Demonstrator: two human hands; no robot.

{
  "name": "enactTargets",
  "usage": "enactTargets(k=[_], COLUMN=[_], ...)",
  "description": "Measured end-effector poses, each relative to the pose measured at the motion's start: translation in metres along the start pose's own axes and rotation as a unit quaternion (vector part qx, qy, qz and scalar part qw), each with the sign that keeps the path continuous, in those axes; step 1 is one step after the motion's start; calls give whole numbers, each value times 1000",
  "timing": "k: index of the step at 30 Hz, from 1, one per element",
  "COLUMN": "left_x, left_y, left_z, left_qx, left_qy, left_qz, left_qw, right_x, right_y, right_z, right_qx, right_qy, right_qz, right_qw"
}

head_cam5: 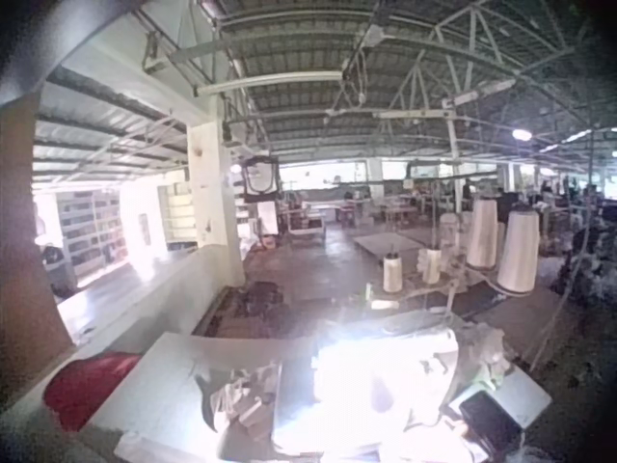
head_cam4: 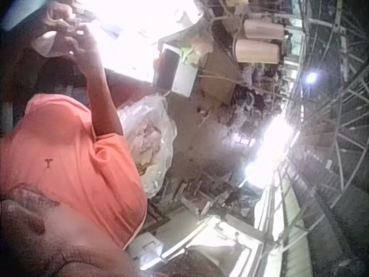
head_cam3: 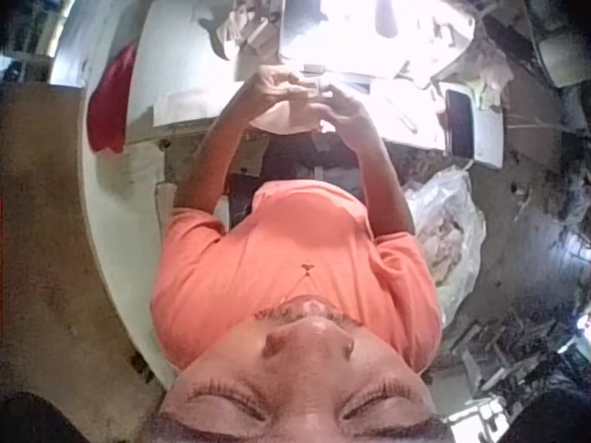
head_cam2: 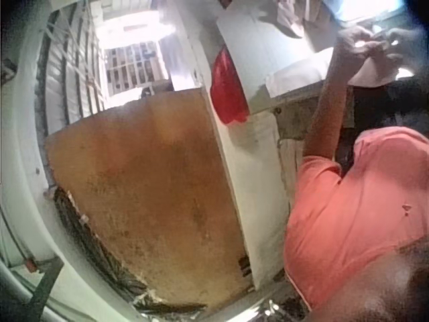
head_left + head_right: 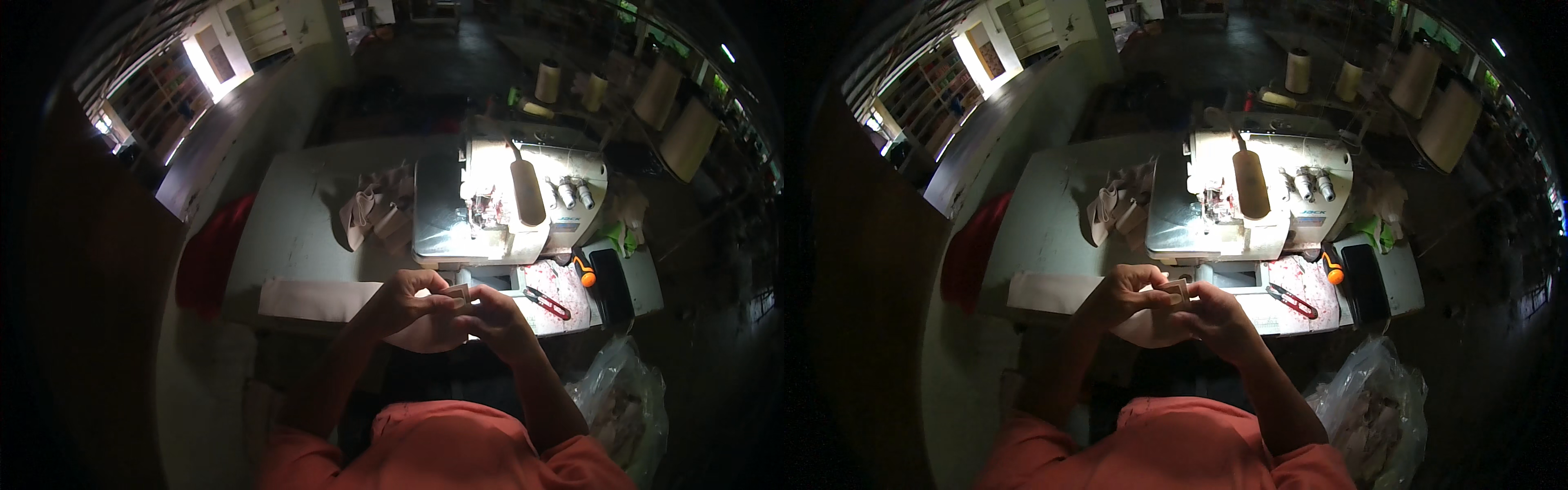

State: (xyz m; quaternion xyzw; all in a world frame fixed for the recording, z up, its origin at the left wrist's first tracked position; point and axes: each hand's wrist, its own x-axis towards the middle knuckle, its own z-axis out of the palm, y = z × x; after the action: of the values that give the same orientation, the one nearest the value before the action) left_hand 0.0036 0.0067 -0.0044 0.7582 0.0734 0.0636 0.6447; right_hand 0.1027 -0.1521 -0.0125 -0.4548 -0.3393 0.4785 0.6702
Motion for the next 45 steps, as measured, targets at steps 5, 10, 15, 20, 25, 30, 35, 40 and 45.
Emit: enactTargets(k=[5, 10, 15, 20, 25, 30, 35, 40, 45], left_x=[-4, -1, 6, 41, 74, 62, 84, 100, 76], left_y=[17, 18, 29, 19, -13, -5, -18, -14, -15], left_z=[5, 8, 10, 5, 0, 5, -6, -11, 3], left_qx=[23, 36, 96, 225, 353, 483, 414, 380, 474], left_qy=[61, 83, 126, 165, 162, 105, 125, 101, 154], left_qz=[-36, 10, 10, 47, 174, 206, 193, 229, 284], left_qw=[997, 996, 987, 959, 905, 845, 881, 891, 819], right_x=[-5, -8, -2, 23, 44, 33, 44, 51, 52], right_y=[-9, -22, -11, 9, 39, 35, 36, 33, 35], right_z=[10, 14, 6, -12, -38, -20, -26, -32, -33], right_qx=[-49, -162, -69, 5, -73, 56, 26, 15, -7], right_qy=[54, 93, 95, 123, 166, 246, 234, 230, 240], right_qz=[9, 10, -2, 2, -81, -62, -46, -50, -35], right_qw=[997, 982, 993, 992, 980, 966, 971, 972, 970])
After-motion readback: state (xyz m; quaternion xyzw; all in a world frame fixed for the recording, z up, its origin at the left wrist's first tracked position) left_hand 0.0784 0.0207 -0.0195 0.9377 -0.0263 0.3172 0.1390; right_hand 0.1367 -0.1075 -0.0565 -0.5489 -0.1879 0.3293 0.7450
